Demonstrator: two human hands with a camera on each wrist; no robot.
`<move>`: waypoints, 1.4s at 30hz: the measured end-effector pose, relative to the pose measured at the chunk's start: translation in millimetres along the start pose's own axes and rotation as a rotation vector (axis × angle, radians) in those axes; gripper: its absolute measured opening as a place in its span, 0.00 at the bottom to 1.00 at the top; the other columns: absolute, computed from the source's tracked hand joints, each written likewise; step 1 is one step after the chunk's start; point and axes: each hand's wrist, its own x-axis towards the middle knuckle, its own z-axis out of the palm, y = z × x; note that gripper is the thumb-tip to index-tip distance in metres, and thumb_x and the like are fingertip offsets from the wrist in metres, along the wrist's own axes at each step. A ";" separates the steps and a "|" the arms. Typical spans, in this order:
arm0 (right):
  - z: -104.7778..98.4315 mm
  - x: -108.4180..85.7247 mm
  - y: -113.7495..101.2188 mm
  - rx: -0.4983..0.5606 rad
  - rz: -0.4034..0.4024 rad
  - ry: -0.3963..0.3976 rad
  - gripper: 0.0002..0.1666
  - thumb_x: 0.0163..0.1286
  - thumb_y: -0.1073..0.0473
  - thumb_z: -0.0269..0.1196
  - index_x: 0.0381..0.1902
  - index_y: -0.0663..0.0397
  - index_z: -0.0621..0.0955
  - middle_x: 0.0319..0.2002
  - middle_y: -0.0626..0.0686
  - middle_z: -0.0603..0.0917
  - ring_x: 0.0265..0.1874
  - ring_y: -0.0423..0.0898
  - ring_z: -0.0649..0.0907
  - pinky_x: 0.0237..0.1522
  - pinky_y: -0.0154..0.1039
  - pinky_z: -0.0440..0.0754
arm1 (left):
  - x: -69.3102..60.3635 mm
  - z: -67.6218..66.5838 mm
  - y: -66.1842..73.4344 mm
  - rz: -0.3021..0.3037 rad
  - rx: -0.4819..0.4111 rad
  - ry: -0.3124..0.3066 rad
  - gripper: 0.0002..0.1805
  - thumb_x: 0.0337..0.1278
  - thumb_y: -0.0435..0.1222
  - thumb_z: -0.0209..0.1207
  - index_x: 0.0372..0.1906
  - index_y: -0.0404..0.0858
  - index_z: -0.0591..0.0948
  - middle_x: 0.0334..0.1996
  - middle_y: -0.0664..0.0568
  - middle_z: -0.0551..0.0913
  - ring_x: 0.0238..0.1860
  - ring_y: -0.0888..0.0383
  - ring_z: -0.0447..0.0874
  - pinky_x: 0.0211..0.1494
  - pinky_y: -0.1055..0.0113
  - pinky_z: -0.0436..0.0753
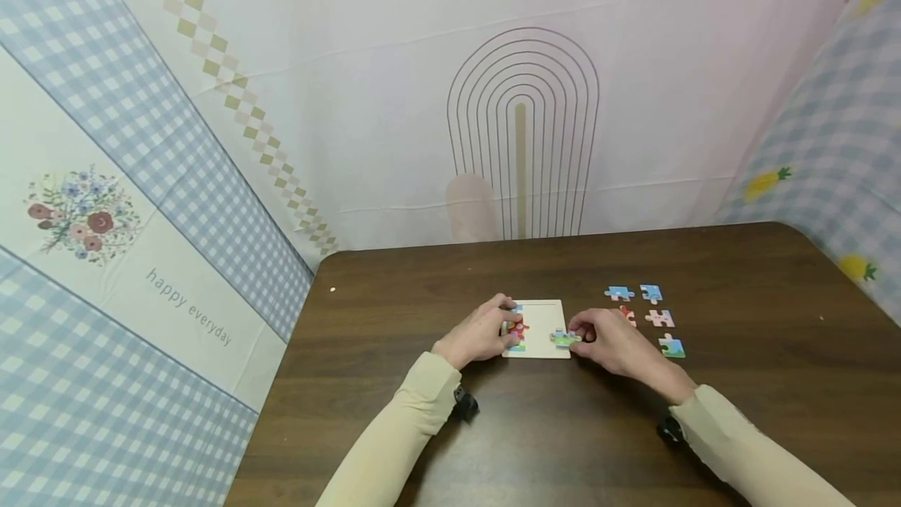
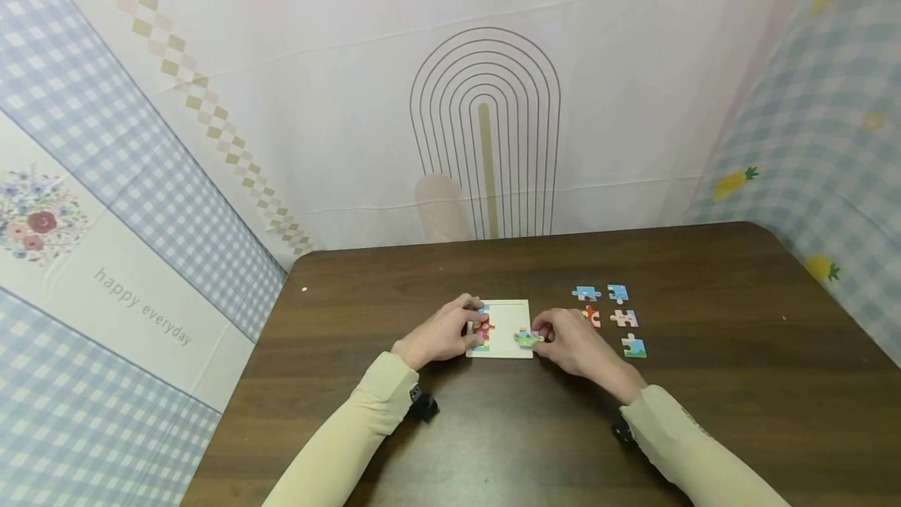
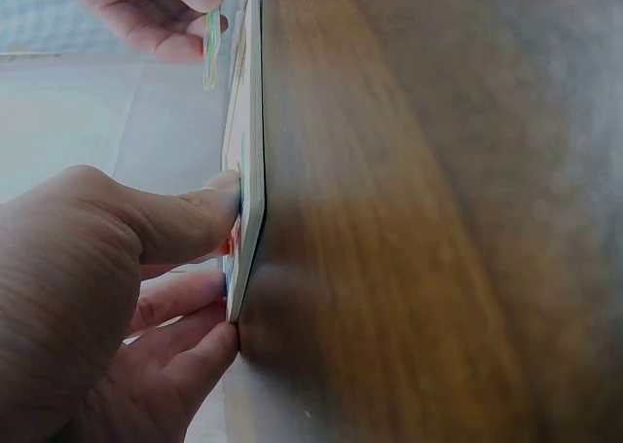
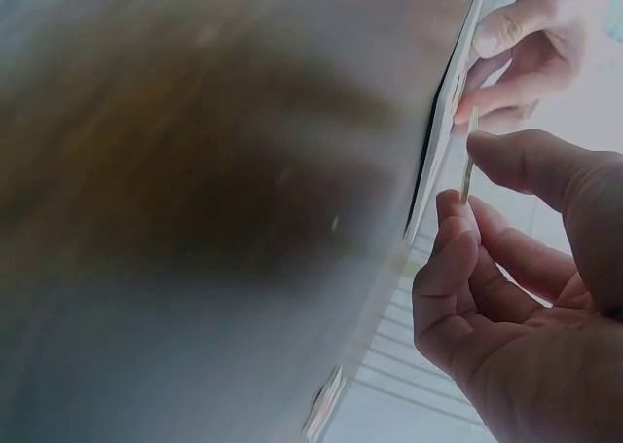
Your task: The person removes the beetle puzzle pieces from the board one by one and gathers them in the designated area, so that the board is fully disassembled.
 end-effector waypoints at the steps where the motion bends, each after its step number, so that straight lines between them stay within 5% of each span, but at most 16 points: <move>1: -1.5 -1.6 1.7 0.000 -0.001 0.000 0.14 0.67 0.64 0.76 0.48 0.63 0.89 0.36 0.52 0.86 0.34 0.44 0.78 0.35 0.33 0.76 | 0.1 0.1 -0.2 0.001 -0.002 0.000 0.24 0.76 0.39 0.67 0.71 0.38 0.84 0.73 0.47 0.77 0.68 0.54 0.83 0.68 0.67 0.83; 24: -26.4 -29.0 40.8 -0.068 -0.023 0.050 0.10 0.66 0.63 0.77 0.43 0.59 0.88 0.33 0.47 0.85 0.32 0.39 0.76 0.34 0.32 0.76 | 2.8 1.8 -2.8 -0.009 -0.011 0.000 0.25 0.75 0.40 0.68 0.72 0.38 0.83 0.74 0.48 0.77 0.68 0.54 0.83 0.70 0.67 0.82; 42: -44.3 -40.0 59.5 -0.107 0.016 0.022 0.14 0.67 0.64 0.77 0.48 0.64 0.89 0.38 0.51 0.88 0.35 0.43 0.78 0.35 0.34 0.77 | 0.8 -1.0 -0.7 0.005 -0.019 -0.002 0.24 0.75 0.39 0.68 0.70 0.37 0.84 0.73 0.47 0.77 0.69 0.53 0.83 0.71 0.65 0.82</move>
